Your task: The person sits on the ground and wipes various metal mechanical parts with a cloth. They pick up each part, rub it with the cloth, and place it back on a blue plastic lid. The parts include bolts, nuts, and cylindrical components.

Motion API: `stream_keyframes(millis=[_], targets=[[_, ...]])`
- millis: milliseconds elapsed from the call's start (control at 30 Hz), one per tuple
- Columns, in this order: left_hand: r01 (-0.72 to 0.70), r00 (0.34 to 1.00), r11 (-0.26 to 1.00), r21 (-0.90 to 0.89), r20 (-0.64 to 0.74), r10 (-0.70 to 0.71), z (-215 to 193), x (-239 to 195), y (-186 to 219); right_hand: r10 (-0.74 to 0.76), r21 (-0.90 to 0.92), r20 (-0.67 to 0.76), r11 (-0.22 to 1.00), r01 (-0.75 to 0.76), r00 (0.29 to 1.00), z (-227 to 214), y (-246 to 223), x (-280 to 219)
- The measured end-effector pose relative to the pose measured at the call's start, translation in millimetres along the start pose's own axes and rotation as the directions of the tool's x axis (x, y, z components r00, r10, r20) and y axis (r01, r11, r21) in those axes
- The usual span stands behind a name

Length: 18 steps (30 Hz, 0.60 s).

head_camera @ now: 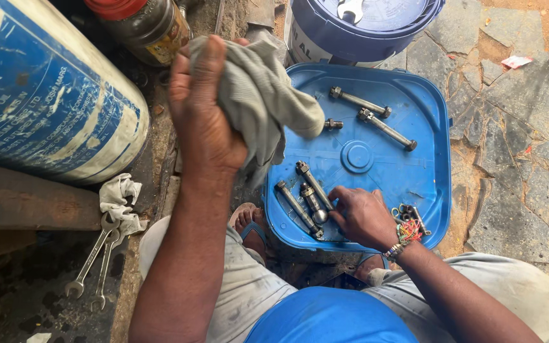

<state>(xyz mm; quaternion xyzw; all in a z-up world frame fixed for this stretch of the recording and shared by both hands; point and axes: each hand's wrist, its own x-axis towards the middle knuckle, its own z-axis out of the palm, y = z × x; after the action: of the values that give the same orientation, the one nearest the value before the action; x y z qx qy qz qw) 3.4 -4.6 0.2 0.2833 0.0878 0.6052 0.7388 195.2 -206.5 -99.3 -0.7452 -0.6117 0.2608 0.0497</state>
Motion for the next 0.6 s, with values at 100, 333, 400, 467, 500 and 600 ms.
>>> stream_keyframes(millis=[100, 333, 400, 467, 500, 600], targets=[[-0.017, 0.999, 0.997, 0.074, 0.029, 0.015, 2.9, -5.7, -4.5, 0.050, 0.042, -0.010, 0.998, -0.049, 0.999, 4.1, 2.8, -1.0], [-0.085, 0.996, 0.984, 0.154, -0.014, 0.088, 8.3, -8.6, -17.9, 0.149, 0.251, -0.081, 0.960, -0.124, 0.986, 19.4, 20.3, 6.2], [-0.123, 0.989, 0.967, 0.225, -0.058, 0.139, 0.8, -6.8, -25.8, 0.257, 0.452, -0.021, 0.864, -0.220, 0.966, 8.6, 30.7, 6.9], [-0.148, 0.977, 0.947, 0.287, -0.104, 0.184, -11.0, -3.7, -31.4, 0.394, 0.643, 0.137, 0.663, -0.384, 0.909, -9.5, 41.3, 5.4], [-0.108, 0.970, 0.960, 0.259, -0.182, 0.158, -16.4, -2.1, -33.1, 0.256, 0.733, 0.058, 0.645, -0.215, 0.965, -22.1, 48.2, 0.3], [-0.053, 0.958, 0.989, 0.138, -0.272, 0.090, -15.1, -2.9, -42.6, 0.185, 0.983, -0.004, 0.180, -0.030, 0.983, -52.1, 57.2, -4.9]])
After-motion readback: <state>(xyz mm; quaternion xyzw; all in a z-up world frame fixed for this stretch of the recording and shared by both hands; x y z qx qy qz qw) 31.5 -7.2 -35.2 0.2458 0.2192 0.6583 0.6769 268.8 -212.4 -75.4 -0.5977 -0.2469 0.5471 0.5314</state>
